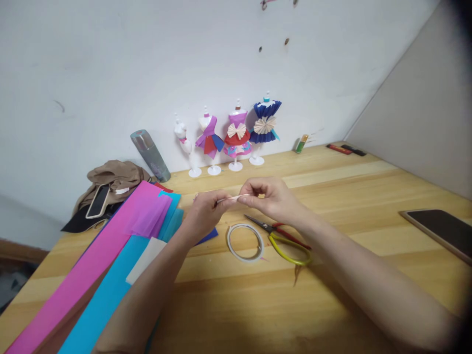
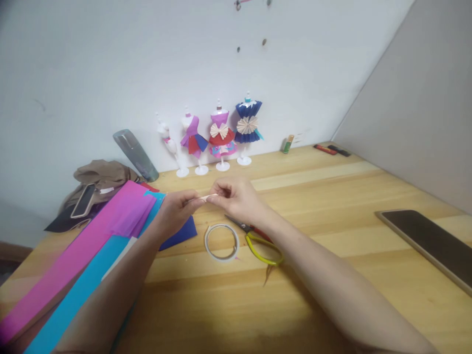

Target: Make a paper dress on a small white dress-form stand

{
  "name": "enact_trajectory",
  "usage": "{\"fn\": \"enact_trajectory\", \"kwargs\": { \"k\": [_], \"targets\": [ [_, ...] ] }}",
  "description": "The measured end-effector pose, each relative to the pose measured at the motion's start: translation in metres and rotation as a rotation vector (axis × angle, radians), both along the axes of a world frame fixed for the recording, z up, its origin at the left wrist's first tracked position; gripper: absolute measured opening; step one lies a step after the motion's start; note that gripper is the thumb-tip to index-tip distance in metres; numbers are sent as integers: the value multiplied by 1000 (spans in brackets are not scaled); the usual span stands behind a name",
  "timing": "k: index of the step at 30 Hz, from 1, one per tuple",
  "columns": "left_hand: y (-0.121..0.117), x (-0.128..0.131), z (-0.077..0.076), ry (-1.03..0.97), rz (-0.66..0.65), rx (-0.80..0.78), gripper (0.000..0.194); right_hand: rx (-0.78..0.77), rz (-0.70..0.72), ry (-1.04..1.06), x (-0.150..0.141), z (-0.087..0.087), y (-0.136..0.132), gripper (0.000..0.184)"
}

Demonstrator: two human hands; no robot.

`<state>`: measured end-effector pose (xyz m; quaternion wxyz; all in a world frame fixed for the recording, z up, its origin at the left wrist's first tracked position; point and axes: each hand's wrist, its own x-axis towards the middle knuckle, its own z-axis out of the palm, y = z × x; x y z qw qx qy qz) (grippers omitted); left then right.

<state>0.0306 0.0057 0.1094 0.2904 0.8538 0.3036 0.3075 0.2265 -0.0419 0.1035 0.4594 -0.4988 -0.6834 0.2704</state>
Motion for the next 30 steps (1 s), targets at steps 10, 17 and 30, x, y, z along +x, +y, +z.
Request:
{"fn": "enact_trajectory", "kwargs": {
  "k": [10,17,30],
  "targets": [
    [-1,-1,2,10,183,-94,23,38,-139,72,-7,-6,3,19],
    [-5,2,-1,-13,251,34,26,27,-164,138,-9,-8,4,20],
    [9,-8,-9,-10,84,249,45,71,-141,-86,-9,-5,-3,18]
  ]
}}
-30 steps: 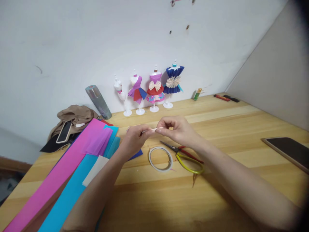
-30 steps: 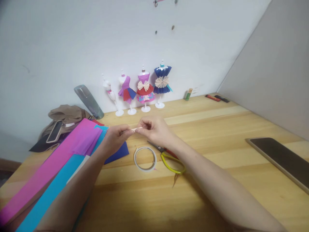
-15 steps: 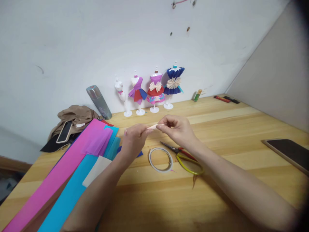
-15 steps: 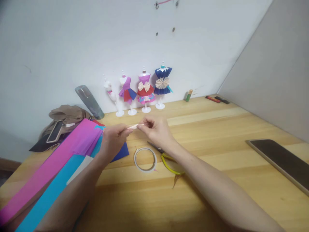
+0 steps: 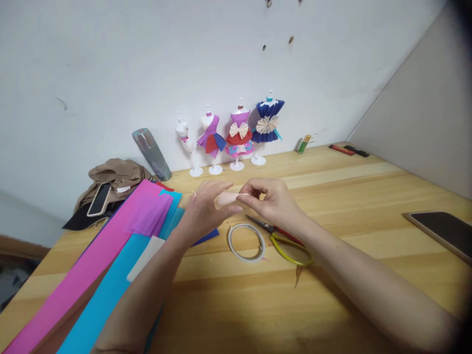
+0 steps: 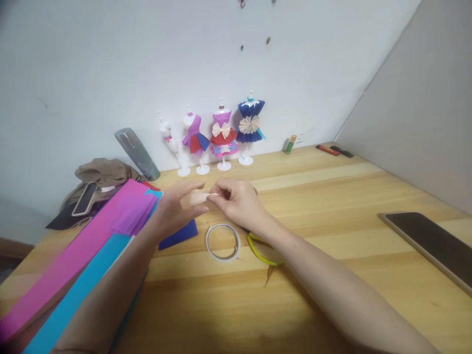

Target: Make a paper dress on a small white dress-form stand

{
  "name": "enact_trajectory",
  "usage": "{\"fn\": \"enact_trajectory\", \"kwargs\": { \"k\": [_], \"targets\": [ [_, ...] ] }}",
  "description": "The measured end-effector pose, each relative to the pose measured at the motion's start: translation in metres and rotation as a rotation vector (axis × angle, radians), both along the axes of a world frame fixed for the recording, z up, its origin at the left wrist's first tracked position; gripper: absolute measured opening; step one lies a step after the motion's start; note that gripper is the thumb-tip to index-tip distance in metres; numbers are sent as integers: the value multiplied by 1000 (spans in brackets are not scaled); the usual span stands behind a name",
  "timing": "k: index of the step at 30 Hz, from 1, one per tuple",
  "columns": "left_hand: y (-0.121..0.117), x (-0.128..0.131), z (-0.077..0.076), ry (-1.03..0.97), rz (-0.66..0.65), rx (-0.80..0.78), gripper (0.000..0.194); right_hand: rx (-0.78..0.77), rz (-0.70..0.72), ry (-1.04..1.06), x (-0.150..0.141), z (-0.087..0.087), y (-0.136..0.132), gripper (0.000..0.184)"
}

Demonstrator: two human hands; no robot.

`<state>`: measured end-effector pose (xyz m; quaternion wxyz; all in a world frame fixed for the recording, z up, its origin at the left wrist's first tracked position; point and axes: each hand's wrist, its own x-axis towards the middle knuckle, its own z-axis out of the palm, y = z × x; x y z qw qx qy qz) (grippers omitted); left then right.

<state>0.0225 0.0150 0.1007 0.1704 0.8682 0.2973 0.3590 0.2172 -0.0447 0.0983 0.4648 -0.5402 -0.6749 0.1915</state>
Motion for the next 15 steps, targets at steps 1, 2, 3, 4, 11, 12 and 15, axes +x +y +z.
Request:
{"fn": "enact_trajectory", "kwargs": {
  "k": [1,2,3,4,11,12,15],
  "targets": [
    [-3,1,1,17,5,-6,33,1,3,-27,-1,0,-1,18],
    [-5,2,2,33,6,-15,22,8,6,-49,-1,0,-2,18],
    [-8,3,4,46,-1,-20,12,21,13,-63,-2,1,-3,18],
    [-10,3,6,58,-13,-17,7,37,19,-70,-2,1,-4,18],
    [-12,2,14,-40,-101,-23,16,-12,126,151,2,12,-6,26],
    [-11,2,13,-85,-115,-26,14,-17,153,220,4,15,-6,30],
    [-10,4,11,-236,-151,81,12,-21,172,345,11,22,-7,41]
  ]
}}
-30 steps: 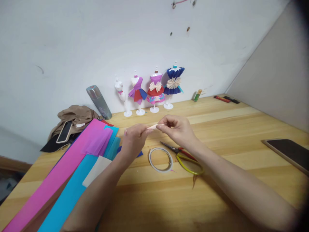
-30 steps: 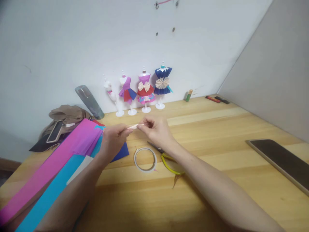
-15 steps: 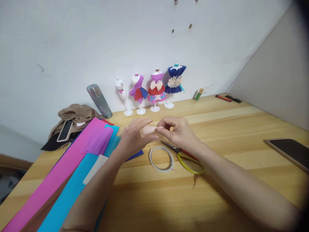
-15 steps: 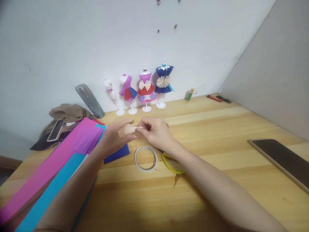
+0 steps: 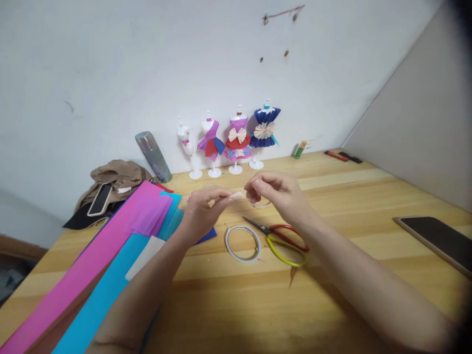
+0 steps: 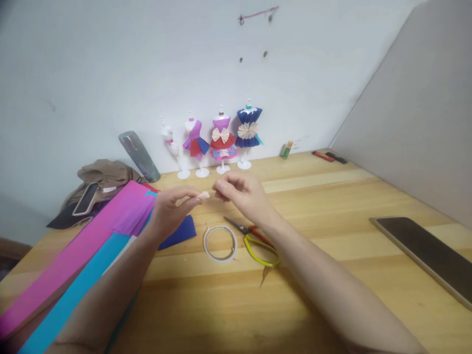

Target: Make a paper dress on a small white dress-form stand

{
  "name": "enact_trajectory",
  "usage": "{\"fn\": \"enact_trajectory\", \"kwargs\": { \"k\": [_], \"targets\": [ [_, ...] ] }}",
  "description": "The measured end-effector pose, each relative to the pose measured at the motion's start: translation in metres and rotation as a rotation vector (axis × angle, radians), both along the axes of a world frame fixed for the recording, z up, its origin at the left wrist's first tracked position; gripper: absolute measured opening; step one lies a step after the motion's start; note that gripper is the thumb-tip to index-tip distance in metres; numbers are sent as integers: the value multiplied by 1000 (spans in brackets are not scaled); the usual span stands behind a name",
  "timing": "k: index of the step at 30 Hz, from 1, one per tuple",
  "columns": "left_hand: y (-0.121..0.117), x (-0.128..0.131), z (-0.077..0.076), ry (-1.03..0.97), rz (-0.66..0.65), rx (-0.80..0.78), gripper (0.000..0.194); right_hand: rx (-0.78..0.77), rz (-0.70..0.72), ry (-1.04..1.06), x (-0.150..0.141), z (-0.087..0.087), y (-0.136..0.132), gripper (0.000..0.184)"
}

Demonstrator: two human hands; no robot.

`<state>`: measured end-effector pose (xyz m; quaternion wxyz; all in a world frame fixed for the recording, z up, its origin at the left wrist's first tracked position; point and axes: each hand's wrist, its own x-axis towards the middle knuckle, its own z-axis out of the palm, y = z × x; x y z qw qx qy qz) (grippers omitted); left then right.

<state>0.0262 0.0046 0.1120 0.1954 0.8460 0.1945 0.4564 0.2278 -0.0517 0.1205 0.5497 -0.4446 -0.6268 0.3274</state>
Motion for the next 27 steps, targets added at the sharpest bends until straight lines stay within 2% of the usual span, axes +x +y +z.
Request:
{"fn": "enact_trajectory", "kwargs": {
  "k": [4,7,11,13,15,17,19,21,23,25,27],
  "targets": [
    [-1,1,4,-118,-75,273,13,-21,-34,-69,5,6,-2,39],
    [-2,-2,6,-116,-86,390,11,-24,-5,-229,7,11,-6,33],
    [-3,-7,8,-43,6,420,25,-95,25,-610,14,12,-14,20],
    [-7,-10,10,9,48,408,28,-164,19,-776,19,5,-17,18],
    [-13,-12,11,64,65,355,29,-193,-19,-837,26,-9,-21,20],
    [-22,-13,9,96,85,209,28,-217,-94,-862,32,-27,-27,24],
    [-32,-13,0,77,131,-79,30,-260,-175,-895,36,-47,-36,21],
    [-39,-14,-16,27,168,-467,38,-298,-233,-918,37,-66,-47,5],
    [-45,-18,-37,-29,146,-819,46,-308,-244,-918,36,-81,-57,16],
    [-51,-25,-57,-108,95,-1034,47,-310,-231,-897,35,-91,-62,26],
    [-58,-34,-73,-173,62,-1158,46,-318,-221,-858,39,-97,-63,26]
  ]
}}
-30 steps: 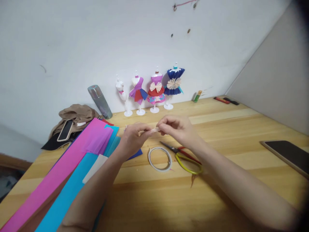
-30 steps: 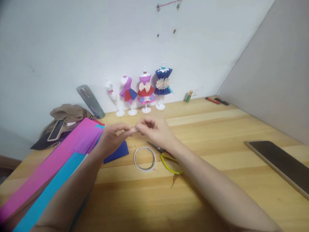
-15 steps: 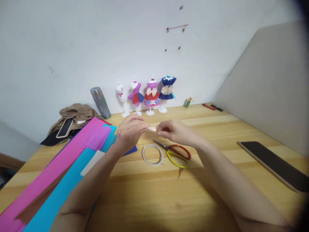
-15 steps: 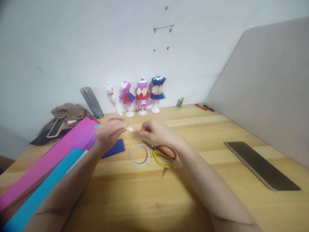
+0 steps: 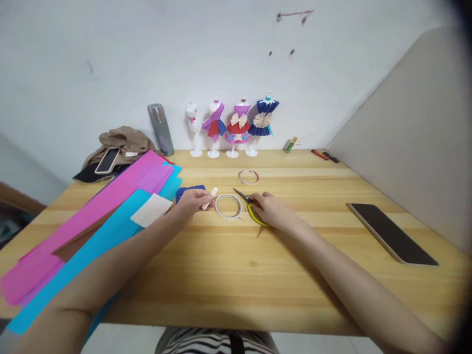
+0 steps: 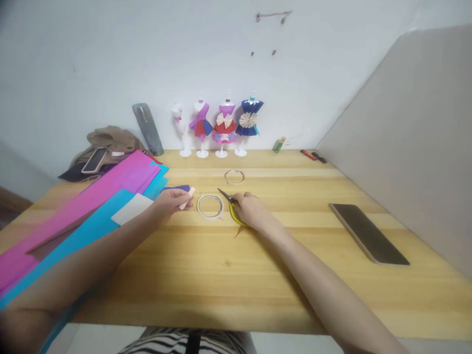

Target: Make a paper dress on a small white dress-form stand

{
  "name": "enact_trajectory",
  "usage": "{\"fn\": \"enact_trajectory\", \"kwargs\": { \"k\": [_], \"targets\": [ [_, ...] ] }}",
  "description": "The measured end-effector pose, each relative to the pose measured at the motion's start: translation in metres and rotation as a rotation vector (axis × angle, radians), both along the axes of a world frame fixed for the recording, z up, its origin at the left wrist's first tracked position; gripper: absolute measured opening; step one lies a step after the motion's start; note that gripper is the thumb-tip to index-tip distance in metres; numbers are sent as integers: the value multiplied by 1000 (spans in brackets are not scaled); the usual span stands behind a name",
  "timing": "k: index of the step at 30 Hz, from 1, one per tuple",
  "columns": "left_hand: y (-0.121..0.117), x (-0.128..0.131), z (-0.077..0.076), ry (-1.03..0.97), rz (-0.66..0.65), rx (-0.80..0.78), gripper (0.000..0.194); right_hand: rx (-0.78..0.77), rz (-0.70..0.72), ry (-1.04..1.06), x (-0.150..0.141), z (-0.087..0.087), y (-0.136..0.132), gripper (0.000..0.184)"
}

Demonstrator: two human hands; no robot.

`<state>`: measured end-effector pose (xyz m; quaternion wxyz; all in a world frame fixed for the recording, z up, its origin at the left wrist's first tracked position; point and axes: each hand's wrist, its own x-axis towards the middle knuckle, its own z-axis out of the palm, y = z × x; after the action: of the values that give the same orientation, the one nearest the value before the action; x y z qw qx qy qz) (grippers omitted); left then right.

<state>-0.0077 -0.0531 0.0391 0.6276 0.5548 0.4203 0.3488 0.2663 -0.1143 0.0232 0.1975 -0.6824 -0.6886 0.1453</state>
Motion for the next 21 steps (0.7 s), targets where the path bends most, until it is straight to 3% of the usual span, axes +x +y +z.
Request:
{"fn": "enact_trajectory", "kwargs": {
  "k": [4,7,11,13,15,16,21],
  "targets": [
    [-14,-15,-17,-54,31,-88,39,29,16,162,16,-3,6,25],
    [-22,-20,-20,-51,63,-90,32,60,70,355,20,0,8,39],
    [-31,-19,-19,-17,102,79,33,84,206,548,-6,3,0,68],
    [-36,-17,-20,20,138,184,38,103,270,575,-26,6,-10,71],
    [-43,-15,-23,25,164,253,39,119,323,542,-42,9,-23,62],
    [-46,-15,-24,10,166,275,37,154,383,420,-48,11,-31,54],
    [-63,-13,-27,-61,108,304,28,431,506,120,-55,9,-59,35]
  ]
}}
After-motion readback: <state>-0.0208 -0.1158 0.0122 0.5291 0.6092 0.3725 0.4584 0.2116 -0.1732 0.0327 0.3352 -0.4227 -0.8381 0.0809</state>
